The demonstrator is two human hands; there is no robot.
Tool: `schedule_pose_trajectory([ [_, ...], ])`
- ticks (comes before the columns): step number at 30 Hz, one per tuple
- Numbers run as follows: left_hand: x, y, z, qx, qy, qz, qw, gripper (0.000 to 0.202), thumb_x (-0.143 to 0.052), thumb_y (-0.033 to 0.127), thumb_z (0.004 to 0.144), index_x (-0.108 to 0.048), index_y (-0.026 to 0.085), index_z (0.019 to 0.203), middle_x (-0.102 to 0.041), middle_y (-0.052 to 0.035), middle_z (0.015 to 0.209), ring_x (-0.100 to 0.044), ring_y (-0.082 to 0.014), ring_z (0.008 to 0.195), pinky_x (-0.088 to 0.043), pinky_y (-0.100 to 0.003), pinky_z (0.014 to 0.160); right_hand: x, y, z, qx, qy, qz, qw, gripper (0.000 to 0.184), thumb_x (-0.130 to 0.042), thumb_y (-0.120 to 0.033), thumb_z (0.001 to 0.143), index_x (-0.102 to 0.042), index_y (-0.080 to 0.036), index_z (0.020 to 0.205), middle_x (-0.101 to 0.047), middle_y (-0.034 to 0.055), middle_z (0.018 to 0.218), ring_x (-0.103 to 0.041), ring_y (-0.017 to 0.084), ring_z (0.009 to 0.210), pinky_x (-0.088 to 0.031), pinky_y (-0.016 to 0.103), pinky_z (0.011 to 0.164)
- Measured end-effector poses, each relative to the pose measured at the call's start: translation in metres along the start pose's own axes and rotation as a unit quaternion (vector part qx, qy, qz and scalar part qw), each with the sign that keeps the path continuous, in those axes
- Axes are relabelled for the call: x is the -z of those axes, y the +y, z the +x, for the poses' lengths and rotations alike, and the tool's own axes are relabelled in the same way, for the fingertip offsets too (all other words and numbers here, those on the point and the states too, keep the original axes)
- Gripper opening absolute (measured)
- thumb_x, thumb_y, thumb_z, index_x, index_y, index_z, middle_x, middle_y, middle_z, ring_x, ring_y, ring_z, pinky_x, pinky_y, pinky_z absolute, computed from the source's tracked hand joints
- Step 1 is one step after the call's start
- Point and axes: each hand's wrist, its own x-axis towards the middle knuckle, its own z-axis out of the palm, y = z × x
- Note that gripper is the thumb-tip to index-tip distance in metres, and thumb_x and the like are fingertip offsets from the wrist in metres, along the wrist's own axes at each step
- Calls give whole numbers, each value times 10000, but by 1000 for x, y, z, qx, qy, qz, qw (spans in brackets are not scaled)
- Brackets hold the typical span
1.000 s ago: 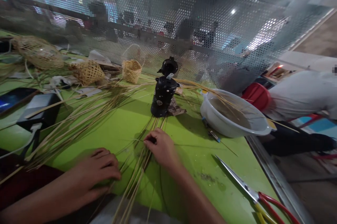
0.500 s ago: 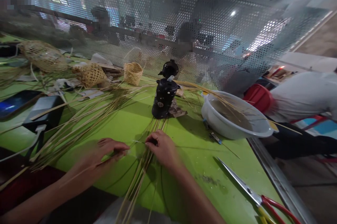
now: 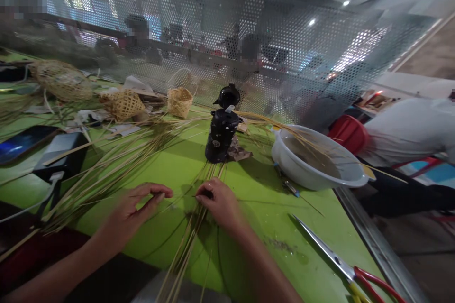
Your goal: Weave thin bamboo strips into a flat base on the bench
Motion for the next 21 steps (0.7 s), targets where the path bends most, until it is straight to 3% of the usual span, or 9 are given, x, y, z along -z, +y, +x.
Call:
schedule_pose_trajectory([
  [3, -2, 0, 0, -14, -10, 13, 1000, 170, -530, 303, 953, -683, 237, 988, -722, -16, 963, -661, -173, 911, -503, -287, 810, -1, -1, 0, -1, 4, -9, 1000, 62, -688, -122, 829, -691, -183, 824, -578, -1, 819, -553, 153, 790, -375, 261, 695],
  [5, -4, 0, 0, -42, -54, 42, 997, 145, -575, 247, 923, -680, 251, 1022, -725, 1, 947, -656, -168, 890, -495, -285, 804, -1, -2, 0, -3, 7, -15, 1000, 63, -685, -118, 832, -683, -178, 815, -580, 0, 818, -552, 152, 790, -373, 258, 692],
  [8, -4, 1, 2, -69, -106, 109, 986, 261, -578, 156, 901, -659, 280, 1116, -717, 14, 972, -637, -174, 926, -473, -300, 826, -1, -6, -1, -8, 12, -23, 1000, 59, -681, -128, 843, -674, -175, 808, -579, -2, 815, -544, 145, 774, -368, 253, 683],
  [11, -3, 1, 9, -71, -102, 194, 973, 299, -573, 152, 900, -630, 268, 1170, -685, -11, 1070, -604, -207, 1007, -448, -345, 862, -1, -9, -1, -17, 16, -30, 999, 67, -682, -113, 839, -672, -170, 804, -577, -4, 809, -539, 139, 762, -367, 249, 678],
  [17, -11, 3, 32, -92, -165, 311, 932, 98, -616, 238, 908, -680, 234, 982, -647, -19, 966, -579, -240, 983, -414, -382, 850, -2, -9, -2, -1, 24, -46, 999, 86, -677, -91, 827, -675, -172, 801, -574, -2, 812, -552, 149, 784, -374, 256, 687],
  [21, -16, 6, 46, -92, -197, 321, 922, 112, -586, 216, 929, -683, 204, 874, -665, -22, 916, -591, -232, 946, -395, -372, 831, 0, -7, -2, 25, 42, -25, 998, 124, -659, -74, 821, -693, -187, 860, -624, 6, 845, -583, 159, 827, -405, 262, 734],
])
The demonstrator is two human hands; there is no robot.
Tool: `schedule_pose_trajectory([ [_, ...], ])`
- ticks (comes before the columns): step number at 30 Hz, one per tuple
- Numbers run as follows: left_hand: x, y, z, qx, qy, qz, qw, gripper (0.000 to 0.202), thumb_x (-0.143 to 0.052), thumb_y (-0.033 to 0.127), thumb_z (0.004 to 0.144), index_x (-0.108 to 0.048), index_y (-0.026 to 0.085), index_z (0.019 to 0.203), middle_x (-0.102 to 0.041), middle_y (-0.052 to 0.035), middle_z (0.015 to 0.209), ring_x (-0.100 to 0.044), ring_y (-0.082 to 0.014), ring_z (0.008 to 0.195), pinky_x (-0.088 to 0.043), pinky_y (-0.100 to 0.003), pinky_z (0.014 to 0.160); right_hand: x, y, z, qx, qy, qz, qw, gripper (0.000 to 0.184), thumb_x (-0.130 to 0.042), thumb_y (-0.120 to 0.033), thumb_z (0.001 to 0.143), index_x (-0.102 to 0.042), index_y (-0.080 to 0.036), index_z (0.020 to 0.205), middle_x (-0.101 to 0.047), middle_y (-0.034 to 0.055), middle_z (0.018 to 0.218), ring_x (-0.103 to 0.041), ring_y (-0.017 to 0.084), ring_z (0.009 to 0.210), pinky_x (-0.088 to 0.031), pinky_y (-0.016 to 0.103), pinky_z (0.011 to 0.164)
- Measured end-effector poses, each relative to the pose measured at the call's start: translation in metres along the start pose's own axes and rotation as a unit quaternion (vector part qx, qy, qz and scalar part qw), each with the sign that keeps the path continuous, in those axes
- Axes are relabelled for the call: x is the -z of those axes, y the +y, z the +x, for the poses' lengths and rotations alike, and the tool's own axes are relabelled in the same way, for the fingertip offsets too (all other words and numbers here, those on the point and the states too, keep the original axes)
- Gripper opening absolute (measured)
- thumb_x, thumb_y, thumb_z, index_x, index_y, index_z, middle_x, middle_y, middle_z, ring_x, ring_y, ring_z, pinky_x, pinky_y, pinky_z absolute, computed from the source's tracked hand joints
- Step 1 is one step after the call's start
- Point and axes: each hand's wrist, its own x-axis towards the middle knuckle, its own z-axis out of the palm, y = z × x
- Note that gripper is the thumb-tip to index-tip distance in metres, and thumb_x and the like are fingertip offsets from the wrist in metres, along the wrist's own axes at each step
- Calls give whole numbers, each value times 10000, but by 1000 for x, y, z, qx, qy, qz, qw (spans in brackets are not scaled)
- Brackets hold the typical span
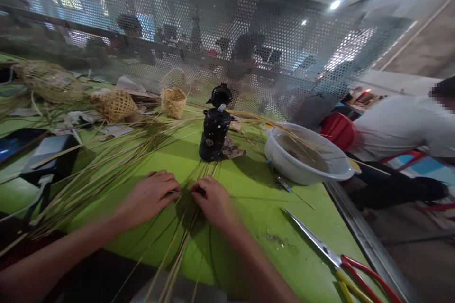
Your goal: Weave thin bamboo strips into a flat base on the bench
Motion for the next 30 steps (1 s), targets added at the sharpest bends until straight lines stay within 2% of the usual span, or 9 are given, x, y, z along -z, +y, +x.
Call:
schedule_pose_trajectory([
  [3, 3, -3, 6, 16, -13, -32, 999, 130, -592, 247, 930, -697, 214, 862, -692, -12, 886, -612, -215, 924, -394, -341, 819, 14, 1, 0, -6, 36, 41, 998, 163, -647, -132, 841, -703, -204, 976, -670, 14, 900, -602, 159, 817, -424, 263, 722],
  [7, 5, -9, 7, 32, -23, -61, 997, 174, -558, 279, 941, -706, 236, 860, -711, 8, 844, -631, -180, 831, -405, -284, 747, 49, 5, -9, -53, 92, 15, 994, 128, -631, -217, 849, -715, -205, 946, -684, 18, 887, -587, 157, 735, -414, 265, 657],
  [10, 5, -14, 8, 51, -32, -81, 995, 205, -522, 296, 942, -699, 224, 868, -712, -10, 861, -633, -186, 826, -404, -273, 721, 74, 14, -25, -84, 44, -63, 994, 136, -606, -224, 853, -718, -211, 929, -685, 26, 912, -599, 173, 775, -417, 287, 695],
  [13, 6, -18, 10, 55, -39, -78, 995, 227, -496, 311, 941, -678, 207, 854, -699, -22, 858, -629, -188, 811, -394, -272, 697, 87, 26, -42, -120, -6, -133, 984, 172, -595, -192, 838, -711, -215, 964, -677, 38, 974, -608, 186, 806, -420, 311, 730],
  [18, 11, -23, 15, 47, -55, -25, 997, 212, -498, 275, 928, -640, 190, 795, -682, -31, 851, -612, -196, 828, -377, -280, 704, 89, 32, -54, -145, -21, -198, 969, 157, -593, -151, 823, -683, -214, 934, -652, 32, 966, -604, 184, 816, -408, 303, 729],
  [23, 16, -29, 18, 41, -49, 19, 998, 206, -487, 236, 932, -624, 188, 787, -676, -34, 848, -589, -196, 844, -374, -287, 735, 83, 25, -54, -125, -38, -232, 964, 92, -578, -152, 867, -640, -211, 834, -625, 4, 898, -599, 166, 799, -380, 283, 698],
  [30, 16, -43, 28, 51, -28, 54, 997, 202, -463, 223, 922, -629, 184, 813, -670, -55, 867, -573, -217, 870, -386, -319, 763, 72, 20, -50, -100, -50, -273, 955, 122, -529, -155, 911, -627, -205, 859, -621, 23, 914, -597, 168, 809, -372, 279, 678],
])
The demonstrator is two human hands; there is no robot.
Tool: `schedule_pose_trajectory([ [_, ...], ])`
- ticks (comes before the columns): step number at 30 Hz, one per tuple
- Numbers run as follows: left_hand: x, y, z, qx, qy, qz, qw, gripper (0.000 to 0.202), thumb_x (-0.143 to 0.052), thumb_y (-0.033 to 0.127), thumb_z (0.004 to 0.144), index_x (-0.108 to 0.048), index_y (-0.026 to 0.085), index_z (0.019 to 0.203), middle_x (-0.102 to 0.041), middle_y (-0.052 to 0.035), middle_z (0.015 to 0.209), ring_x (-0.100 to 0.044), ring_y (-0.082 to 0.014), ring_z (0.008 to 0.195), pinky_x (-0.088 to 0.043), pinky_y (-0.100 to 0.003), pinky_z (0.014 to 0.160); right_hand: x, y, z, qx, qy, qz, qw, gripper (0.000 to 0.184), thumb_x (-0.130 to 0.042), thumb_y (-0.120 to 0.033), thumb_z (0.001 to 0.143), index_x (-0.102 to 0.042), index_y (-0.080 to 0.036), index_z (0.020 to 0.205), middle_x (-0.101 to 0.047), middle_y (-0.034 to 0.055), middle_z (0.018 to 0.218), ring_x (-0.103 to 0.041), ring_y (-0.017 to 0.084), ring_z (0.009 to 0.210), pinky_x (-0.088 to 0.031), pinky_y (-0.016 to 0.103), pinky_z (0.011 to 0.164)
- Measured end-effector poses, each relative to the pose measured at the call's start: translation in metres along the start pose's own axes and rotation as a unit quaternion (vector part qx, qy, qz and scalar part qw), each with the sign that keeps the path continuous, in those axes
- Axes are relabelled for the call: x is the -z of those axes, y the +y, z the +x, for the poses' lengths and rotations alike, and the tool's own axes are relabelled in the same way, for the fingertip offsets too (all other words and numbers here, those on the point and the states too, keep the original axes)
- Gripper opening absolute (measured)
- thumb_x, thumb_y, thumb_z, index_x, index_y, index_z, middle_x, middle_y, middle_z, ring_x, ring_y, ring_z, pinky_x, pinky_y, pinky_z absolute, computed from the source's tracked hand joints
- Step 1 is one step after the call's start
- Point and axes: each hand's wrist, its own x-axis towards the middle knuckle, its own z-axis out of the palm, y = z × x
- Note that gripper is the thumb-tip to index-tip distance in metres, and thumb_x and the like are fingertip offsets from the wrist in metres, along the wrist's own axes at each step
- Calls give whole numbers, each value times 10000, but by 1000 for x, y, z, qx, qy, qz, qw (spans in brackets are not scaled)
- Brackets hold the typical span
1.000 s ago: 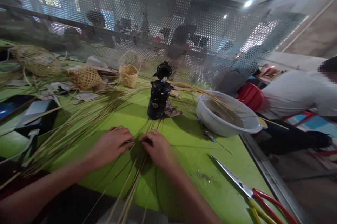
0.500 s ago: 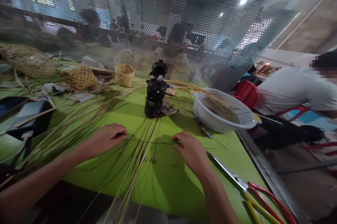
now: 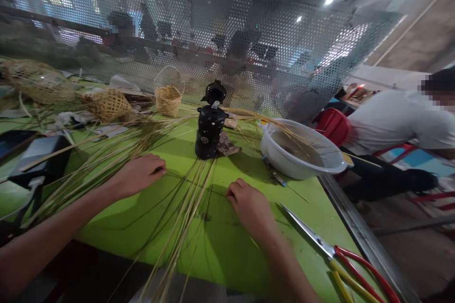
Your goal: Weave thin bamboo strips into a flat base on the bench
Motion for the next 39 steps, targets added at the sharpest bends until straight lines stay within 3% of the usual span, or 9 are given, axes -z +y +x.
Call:
schedule_pose_trajectory([
  [6, 0, -9, 9, 11, 27, 21, 999, 281, -378, 261, 936, -628, 217, 816, -674, -80, 911, -565, -263, 908, -403, -415, 813, -2, -6, 3, 18, 4, -5, 1000, 96, -536, -172, 931, -618, -203, 895, -619, 25, 939, -604, 167, 810, -380, 278, 687],
  [10, -3, -14, 14, 5, 58, 18, 998, 302, -356, 291, 955, -621, 258, 815, -677, -61, 924, -555, -270, 931, -392, -445, 836, -5, -11, 11, 15, 13, -74, 997, 127, -514, -177, 956, -625, -184, 895, -624, 35, 913, -607, 171, 764, -366, 289, 664],
  [13, -4, -16, 21, 28, 44, 61, 997, 277, -382, 250, 945, -630, 222, 825, -681, -81, 933, -559, -277, 934, -389, -437, 824, -5, -16, 21, 12, 20, -116, 993, 150, -498, -158, 963, -635, -172, 906, -634, 47, 914, -612, 178, 754, -350, 297, 640],
  [17, 1, -18, 26, 39, 47, 87, 994, 233, -433, 201, 932, -641, 159, 836, -671, -124, 927, -564, -299, 950, -375, -436, 823, -1, -19, 30, 4, 17, -97, 995, 122, -531, -160, 948, -643, -183, 909, -652, 40, 934, -621, 176, 765, -353, 287, 638],
  [21, 3, -9, 20, 25, 82, 88, 992, 192, -519, 203, 913, -634, 138, 1053, -623, -168, 1115, -492, -360, 1114, -320, -481, 901, 0, -18, 27, 10, 22, -62, 998, 93, -555, -156, 937, -641, -187, 917, -654, 39, 962, -631, 177, 817, -376, 273, 669],
  [24, -3, 4, 16, -22, 81, 68, 994, 259, -581, 201, 899, -606, 217, 1156, -616, -96, 1223, -480, -318, 1172, -283, -453, 956, -1, -16, 25, 14, 30, -64, 997, 98, -550, -158, 938, -641, -187, 918, -652, 39, 947, -631, 181, 809, -378, 277, 665],
  [27, -11, 15, 19, -69, 64, 45, 995, 163, -597, 216, 910, -637, 269, 1058, -672, -17, 1123, -543, -250, 1096, -296, -401, 940, -4, -17, 28, 18, 30, -86, 996, 111, -534, -169, 946, -639, -183, 915, -652, 42, 939, -627, 180, 778, -371, 284, 649],
  [33, -16, 23, 34, -83, 69, 32, 994, 74, -599, 182, 904, -647, 224, 867, -703, -25, 942, -588, -241, 960, -325, -386, 872, -11, -19, 33, 9, 26, -159, 987, 169, -473, -145, 962, -638, -166, 933, -650, 65, 923, -614, 185, 719, -342, 306, 611],
  [39, -15, 20, 38, -78, 72, 15, 994, 94, -600, 175, 900, -647, 227, 837, -721, -21, 914, -599, -237, 943, -334, -374, 862, -11, -18, 36, 17, 22, -128, 991, 148, -479, -166, 965, -625, -183, 948, -649, 55, 932, -617, 184, 734, -345, 309, 607],
])
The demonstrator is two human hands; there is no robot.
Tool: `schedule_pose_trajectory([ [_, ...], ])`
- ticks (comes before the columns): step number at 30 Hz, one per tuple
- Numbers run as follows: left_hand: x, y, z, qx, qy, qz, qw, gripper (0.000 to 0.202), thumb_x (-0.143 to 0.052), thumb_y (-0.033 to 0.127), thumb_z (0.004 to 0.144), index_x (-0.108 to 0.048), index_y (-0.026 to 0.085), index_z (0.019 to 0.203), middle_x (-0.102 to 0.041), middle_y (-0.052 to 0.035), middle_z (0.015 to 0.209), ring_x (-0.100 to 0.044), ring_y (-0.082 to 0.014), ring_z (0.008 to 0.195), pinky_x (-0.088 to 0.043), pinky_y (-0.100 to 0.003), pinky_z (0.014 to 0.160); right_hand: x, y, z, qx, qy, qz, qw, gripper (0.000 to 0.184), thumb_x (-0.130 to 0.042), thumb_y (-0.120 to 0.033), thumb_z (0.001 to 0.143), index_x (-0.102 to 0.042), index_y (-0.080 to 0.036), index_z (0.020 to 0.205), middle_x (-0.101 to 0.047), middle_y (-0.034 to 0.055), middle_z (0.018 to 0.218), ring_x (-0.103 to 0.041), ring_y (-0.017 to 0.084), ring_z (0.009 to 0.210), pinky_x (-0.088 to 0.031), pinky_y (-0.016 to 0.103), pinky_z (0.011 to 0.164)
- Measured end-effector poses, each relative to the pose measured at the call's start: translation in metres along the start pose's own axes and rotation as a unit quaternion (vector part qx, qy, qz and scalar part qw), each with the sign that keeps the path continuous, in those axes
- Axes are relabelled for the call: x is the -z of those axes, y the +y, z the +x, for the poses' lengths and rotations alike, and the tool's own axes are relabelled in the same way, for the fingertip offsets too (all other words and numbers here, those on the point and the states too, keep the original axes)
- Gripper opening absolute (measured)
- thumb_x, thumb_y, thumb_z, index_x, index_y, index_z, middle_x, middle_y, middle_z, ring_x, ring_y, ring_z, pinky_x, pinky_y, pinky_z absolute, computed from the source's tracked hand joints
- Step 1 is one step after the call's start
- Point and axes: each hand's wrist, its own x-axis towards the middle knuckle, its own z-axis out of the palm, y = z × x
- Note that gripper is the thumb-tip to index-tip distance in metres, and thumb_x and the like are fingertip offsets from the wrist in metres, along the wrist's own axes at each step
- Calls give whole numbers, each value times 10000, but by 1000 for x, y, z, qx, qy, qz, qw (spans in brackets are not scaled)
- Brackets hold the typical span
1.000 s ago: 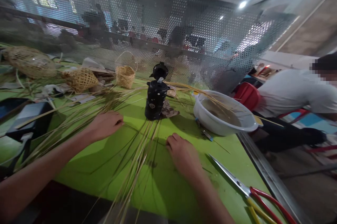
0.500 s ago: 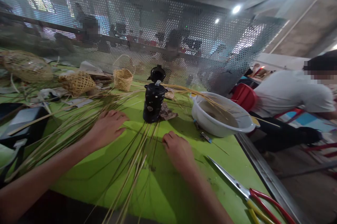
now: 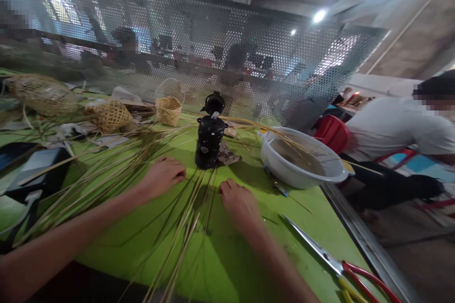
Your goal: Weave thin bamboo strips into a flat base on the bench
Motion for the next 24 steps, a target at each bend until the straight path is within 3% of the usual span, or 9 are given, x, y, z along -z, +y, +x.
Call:
schedule_pose_trajectory([
  [6, 0, -5, 3, 28, -13, -19, 999, 37, -637, 229, 883, -667, 236, 861, -730, -9, 917, -625, -219, 906, -361, -341, 806, -8, 3, 12, -9, 8, -63, 998, 199, -440, -120, 953, -625, -192, 959, -653, 71, 945, -621, 201, 685, -312, 325, 548],
  [10, 1, -4, 6, 42, -18, -13, 999, 66, -619, 196, 885, -674, 222, 858, -733, -22, 901, -628, -225, 896, -355, -345, 801, -4, 1, 18, -3, -1, -86, 996, 252, -396, -83, 946, -631, -163, 988, -651, 107, 971, -636, 220, 723, -360, 327, 583],
  [24, 3, -5, 24, 54, -39, 10, 998, 159, -518, 158, 910, -674, 182, 894, -730, -84, 950, -601, -252, 971, -366, -379, 833, -4, 2, 34, -21, -11, -93, 995, 229, -400, -125, 963, -619, -169, 1013, -639, 121, 1017, -649, 220, 816, -404, 300, 644],
])
